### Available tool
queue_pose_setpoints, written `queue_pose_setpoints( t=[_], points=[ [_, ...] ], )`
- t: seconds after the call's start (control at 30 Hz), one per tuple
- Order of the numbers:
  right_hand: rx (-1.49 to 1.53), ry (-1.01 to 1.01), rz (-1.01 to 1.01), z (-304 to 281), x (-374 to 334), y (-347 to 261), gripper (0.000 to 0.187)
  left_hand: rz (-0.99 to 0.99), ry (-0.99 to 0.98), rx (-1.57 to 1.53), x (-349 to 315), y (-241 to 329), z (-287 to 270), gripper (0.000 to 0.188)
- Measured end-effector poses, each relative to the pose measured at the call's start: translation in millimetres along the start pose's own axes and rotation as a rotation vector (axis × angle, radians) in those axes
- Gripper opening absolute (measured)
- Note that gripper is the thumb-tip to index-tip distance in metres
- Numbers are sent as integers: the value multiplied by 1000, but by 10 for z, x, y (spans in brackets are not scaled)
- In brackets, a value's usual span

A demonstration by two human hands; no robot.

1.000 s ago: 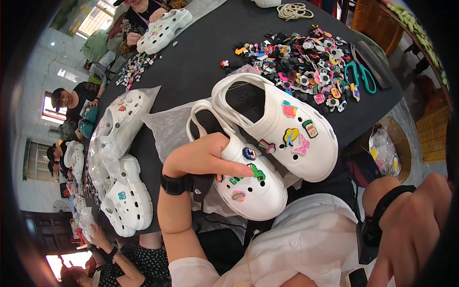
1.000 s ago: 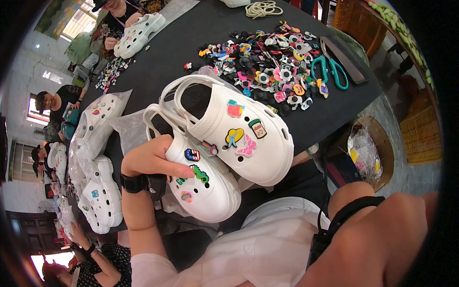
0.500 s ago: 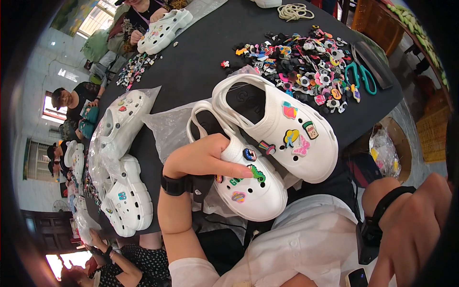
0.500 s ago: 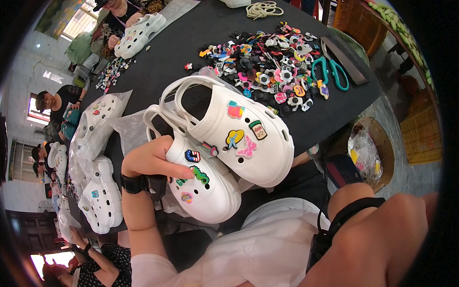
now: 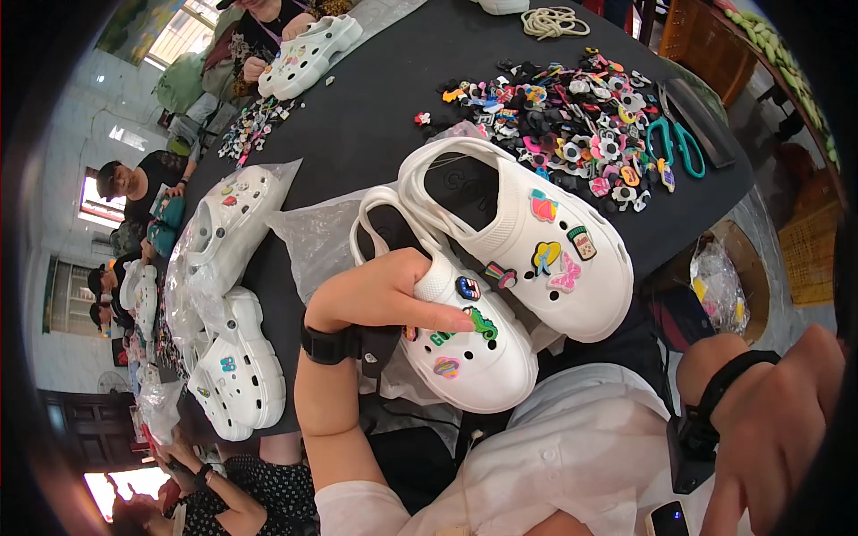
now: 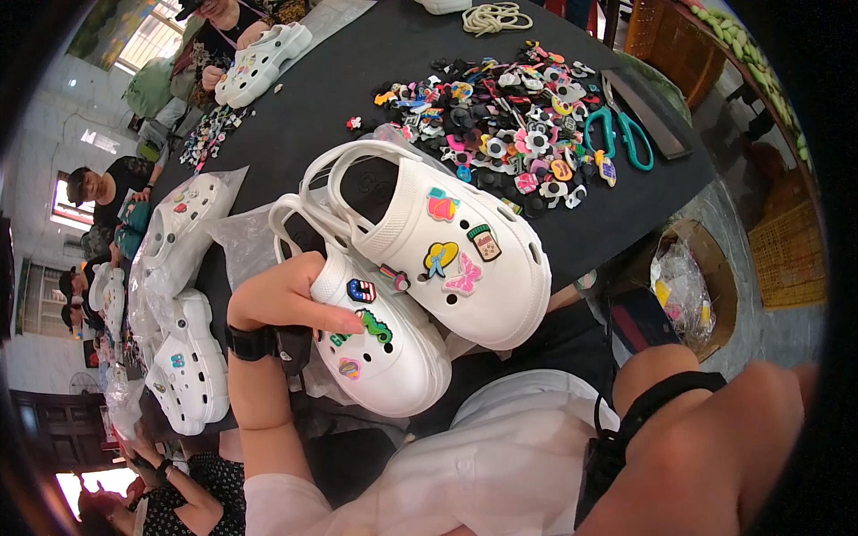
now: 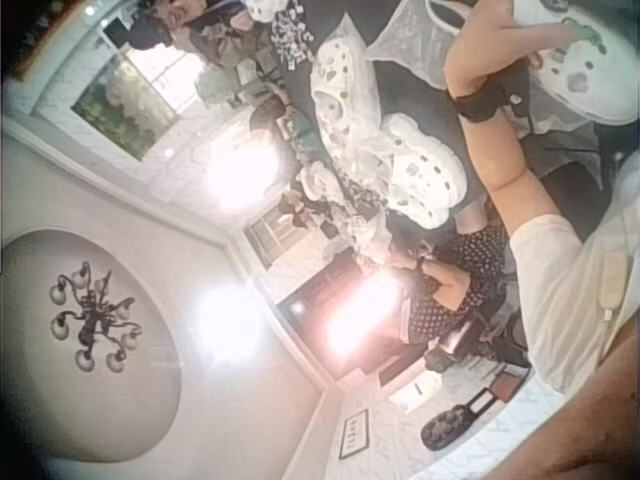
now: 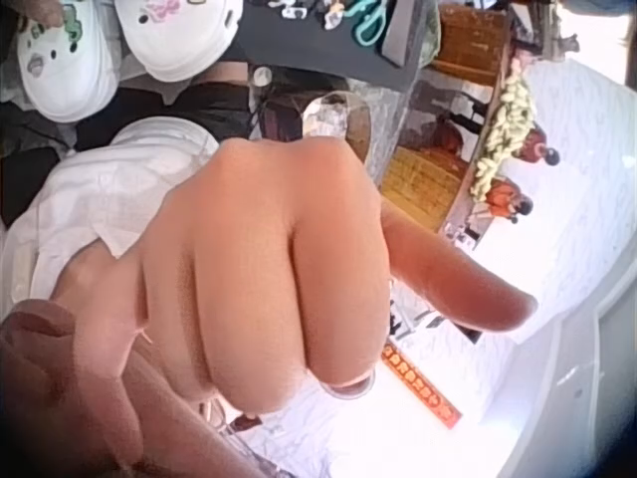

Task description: Manually attaching decorative charms to white clog-style shoes.

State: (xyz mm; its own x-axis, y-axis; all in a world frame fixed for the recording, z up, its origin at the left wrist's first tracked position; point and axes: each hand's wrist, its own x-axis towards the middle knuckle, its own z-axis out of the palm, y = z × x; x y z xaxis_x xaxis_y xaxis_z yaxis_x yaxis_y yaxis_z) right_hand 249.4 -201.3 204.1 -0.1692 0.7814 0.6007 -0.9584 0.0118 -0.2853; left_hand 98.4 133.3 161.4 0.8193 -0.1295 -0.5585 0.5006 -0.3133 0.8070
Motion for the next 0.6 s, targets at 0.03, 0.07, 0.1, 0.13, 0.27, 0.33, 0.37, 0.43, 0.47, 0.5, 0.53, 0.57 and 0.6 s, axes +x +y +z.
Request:
queue_pose_setpoints(
  t=[0.03, 0.07, 0.1, 0.13, 0.27, 0.33, 0.37, 0.43, 0.47, 0.5, 0.53, 0.57, 0.6],
  points=[
    [3, -9, -2, -12, -3, 2, 42, -6, 4, -2, -7, 5, 4, 40],
    [6, -17, -3, -24, -6, 3, 43, -7, 9, -4, -15, 10, 9, 40],
    [7, -23, -6, -31, -11, 3, 44, -5, 15, 8, -5, 17, 11, 40],
    [8, -28, -9, -38, -15, 3, 44, -2, 21, 20, 4, 20, 12, 40],
    [-68, -25, 1, -107, -21, -62, 50, -20, 17, 41, -14, -37, -34, 39],
    [-238, -31, 9, -203, 25, -92, 58, 58, -12, 64, 3, -38, -27, 39],
    [-249, -42, 9, -301, 88, -82, 58, 63, -5, 77, -20, 5, 7, 39],
    [-617, -107, -100, -574, 241, -86, 33, 85, -23, 129, -40, -10, -14, 41],
    [-812, 3, -121, -607, 204, -93, 38, 92, -21, 130, -51, -40, -40, 41],
    [-1013, 124, -143, -635, 144, -98, 42, 153, -53, 174, -15, -90, -89, 42],
    [-1010, 115, -140, -694, 121, -28, 42, 199, -68, 215, -50, -136, -107, 43],
    [-1225, 257, -199, -750, 92, 64, 37, 199, -60, 217, -74, -157, -117, 43],
    [-1440, 407, -258, -815, 69, 123, 32, 205, -71, 231, -74, -193, -122, 43]
  ],
)
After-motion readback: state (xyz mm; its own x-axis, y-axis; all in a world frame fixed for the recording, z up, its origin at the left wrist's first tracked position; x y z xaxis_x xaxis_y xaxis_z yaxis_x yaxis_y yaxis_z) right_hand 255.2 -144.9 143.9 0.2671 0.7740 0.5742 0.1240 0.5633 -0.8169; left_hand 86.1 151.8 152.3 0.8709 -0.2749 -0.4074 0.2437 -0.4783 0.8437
